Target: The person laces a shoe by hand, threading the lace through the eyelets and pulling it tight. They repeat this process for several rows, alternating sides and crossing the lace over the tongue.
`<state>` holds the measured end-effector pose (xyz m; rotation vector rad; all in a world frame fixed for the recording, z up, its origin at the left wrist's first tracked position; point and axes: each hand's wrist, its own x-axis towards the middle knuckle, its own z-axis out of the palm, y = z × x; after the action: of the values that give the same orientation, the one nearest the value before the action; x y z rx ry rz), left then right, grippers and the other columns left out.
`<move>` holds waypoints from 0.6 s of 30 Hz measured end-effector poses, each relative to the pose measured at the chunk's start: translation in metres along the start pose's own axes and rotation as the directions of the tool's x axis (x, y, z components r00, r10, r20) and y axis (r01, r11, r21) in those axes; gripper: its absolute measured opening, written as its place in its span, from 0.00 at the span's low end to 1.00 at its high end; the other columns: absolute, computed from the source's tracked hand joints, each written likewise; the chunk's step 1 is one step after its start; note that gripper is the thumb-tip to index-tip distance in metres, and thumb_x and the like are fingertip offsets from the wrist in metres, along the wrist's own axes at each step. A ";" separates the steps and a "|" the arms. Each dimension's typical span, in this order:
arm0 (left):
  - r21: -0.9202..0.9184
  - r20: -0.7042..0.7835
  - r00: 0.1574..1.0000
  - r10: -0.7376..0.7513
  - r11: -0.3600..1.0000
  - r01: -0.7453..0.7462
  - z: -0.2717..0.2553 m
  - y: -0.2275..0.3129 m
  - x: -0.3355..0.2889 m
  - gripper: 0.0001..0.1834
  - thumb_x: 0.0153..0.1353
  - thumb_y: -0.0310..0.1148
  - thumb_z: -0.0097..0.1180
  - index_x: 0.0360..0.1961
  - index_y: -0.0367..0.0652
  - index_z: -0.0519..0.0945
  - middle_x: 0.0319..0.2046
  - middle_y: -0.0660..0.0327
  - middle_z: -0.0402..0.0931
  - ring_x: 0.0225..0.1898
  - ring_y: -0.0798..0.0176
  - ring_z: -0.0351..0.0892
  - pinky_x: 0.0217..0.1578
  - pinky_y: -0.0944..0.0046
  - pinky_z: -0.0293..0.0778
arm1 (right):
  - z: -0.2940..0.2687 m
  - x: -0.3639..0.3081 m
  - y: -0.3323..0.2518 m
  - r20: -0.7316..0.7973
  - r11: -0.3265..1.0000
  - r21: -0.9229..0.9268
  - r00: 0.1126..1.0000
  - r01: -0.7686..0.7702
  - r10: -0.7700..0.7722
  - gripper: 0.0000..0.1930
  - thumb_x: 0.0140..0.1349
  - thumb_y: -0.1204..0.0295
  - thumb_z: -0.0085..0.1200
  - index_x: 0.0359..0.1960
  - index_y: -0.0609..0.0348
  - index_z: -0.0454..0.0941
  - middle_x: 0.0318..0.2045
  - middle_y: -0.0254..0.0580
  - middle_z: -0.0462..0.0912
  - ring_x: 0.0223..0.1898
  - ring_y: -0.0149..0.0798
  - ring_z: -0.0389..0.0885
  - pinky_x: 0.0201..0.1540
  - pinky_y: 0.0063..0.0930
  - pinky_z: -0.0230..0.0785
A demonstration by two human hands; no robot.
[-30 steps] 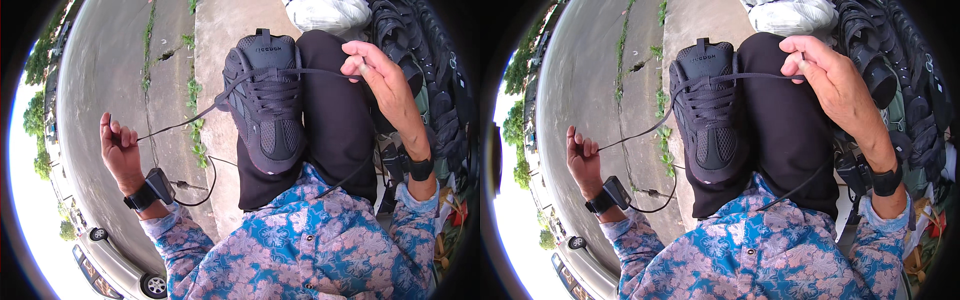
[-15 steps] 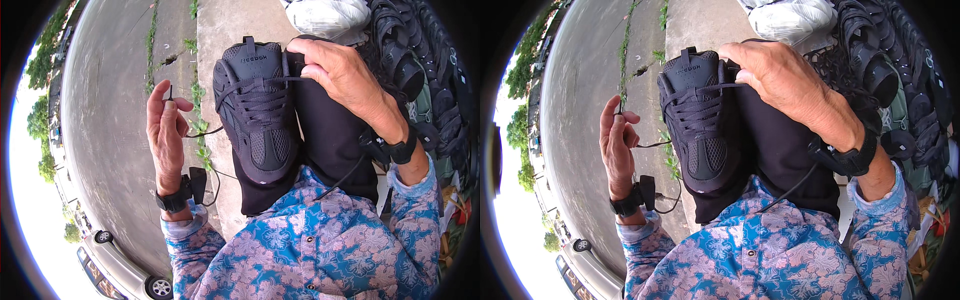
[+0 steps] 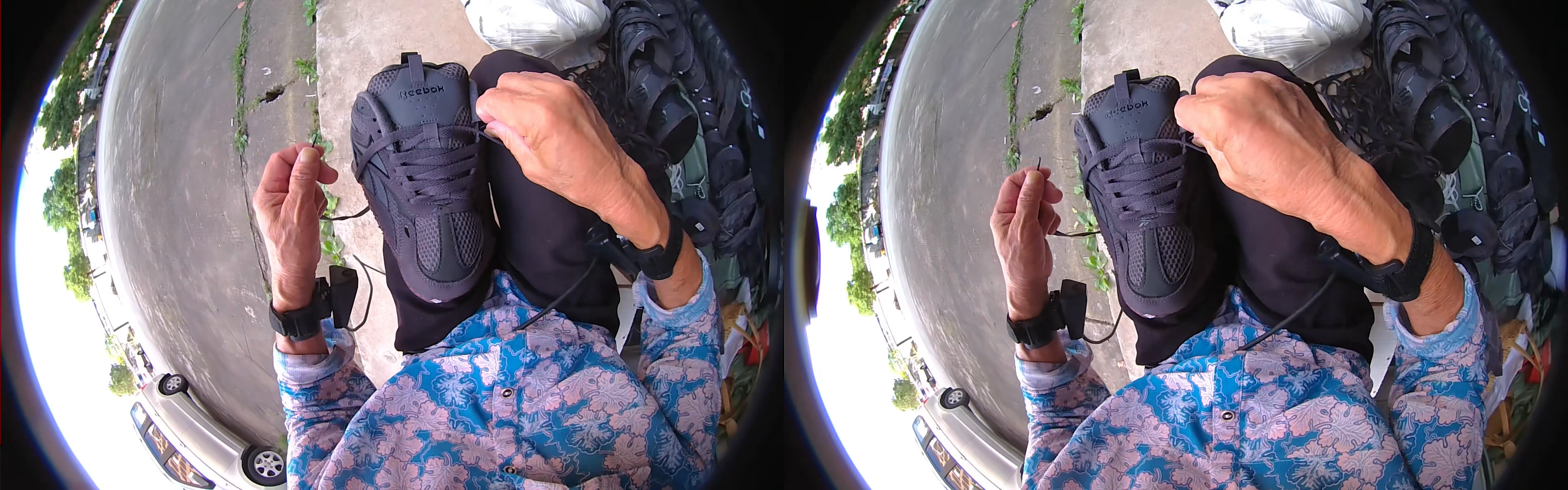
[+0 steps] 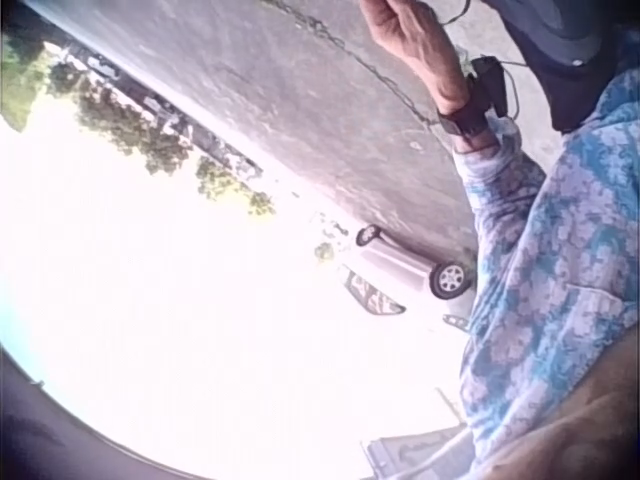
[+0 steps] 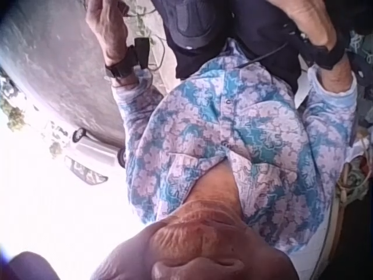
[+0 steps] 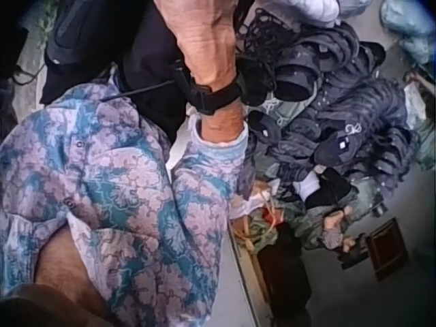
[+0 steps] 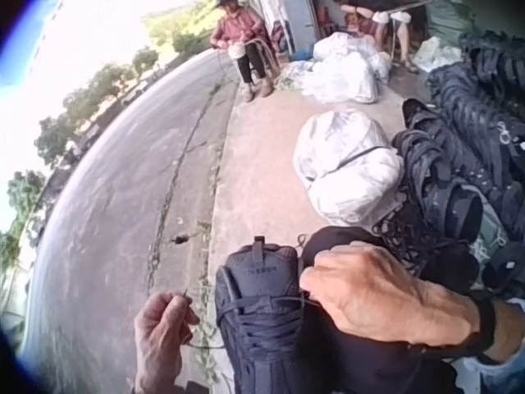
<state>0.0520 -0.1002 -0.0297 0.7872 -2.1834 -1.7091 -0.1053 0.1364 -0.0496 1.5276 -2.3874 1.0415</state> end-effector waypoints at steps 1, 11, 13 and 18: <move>0.008 -0.002 1.000 0.012 1.000 -0.012 0.003 0.001 0.002 0.13 0.69 0.39 0.53 0.44 0.40 0.79 0.27 0.69 0.76 0.19 0.82 0.55 0.20 0.77 0.54 | 0.000 0.001 -0.001 0.002 1.000 0.003 1.000 0.007 -0.007 0.05 0.54 0.79 0.54 0.23 0.63 0.71 0.22 0.47 0.73 0.29 0.53 0.78 0.33 0.43 0.70; 0.134 0.098 0.992 0.083 0.986 -0.096 0.027 0.008 0.002 0.13 0.67 0.39 0.57 0.40 0.38 0.82 0.29 0.72 0.76 0.27 0.80 0.64 0.28 0.77 0.61 | 0.000 0.003 -0.007 0.050 0.979 0.180 0.995 -0.098 0.090 0.05 0.55 0.82 0.55 0.31 0.63 0.72 0.23 0.50 0.77 0.29 0.53 0.80 0.32 0.41 0.70; 0.197 0.113 0.991 0.075 0.976 -0.096 0.026 0.011 0.002 0.13 0.67 0.38 0.57 0.40 0.37 0.81 0.29 0.71 0.76 0.28 0.79 0.66 0.30 0.76 0.63 | 0.000 0.003 -0.005 0.096 0.937 0.266 0.974 -0.225 0.206 0.08 0.55 0.82 0.56 0.35 0.61 0.72 0.24 0.50 0.79 0.28 0.53 0.80 0.32 0.37 0.70; 0.388 0.214 0.976 0.024 0.915 -0.107 0.024 0.023 0.001 0.12 0.66 0.35 0.56 0.39 0.35 0.80 0.29 0.68 0.76 0.32 0.73 0.71 0.36 0.70 0.70 | 0.000 0.005 -0.002 0.107 0.947 0.268 0.982 -0.179 0.155 0.09 0.54 0.83 0.56 0.37 0.61 0.73 0.24 0.44 0.78 0.26 0.43 0.79 0.31 0.30 0.71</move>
<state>0.0336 -0.0776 -0.0147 0.6353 -2.7189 -1.3815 -0.1059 0.1321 -0.0460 1.4965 -2.5554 1.4281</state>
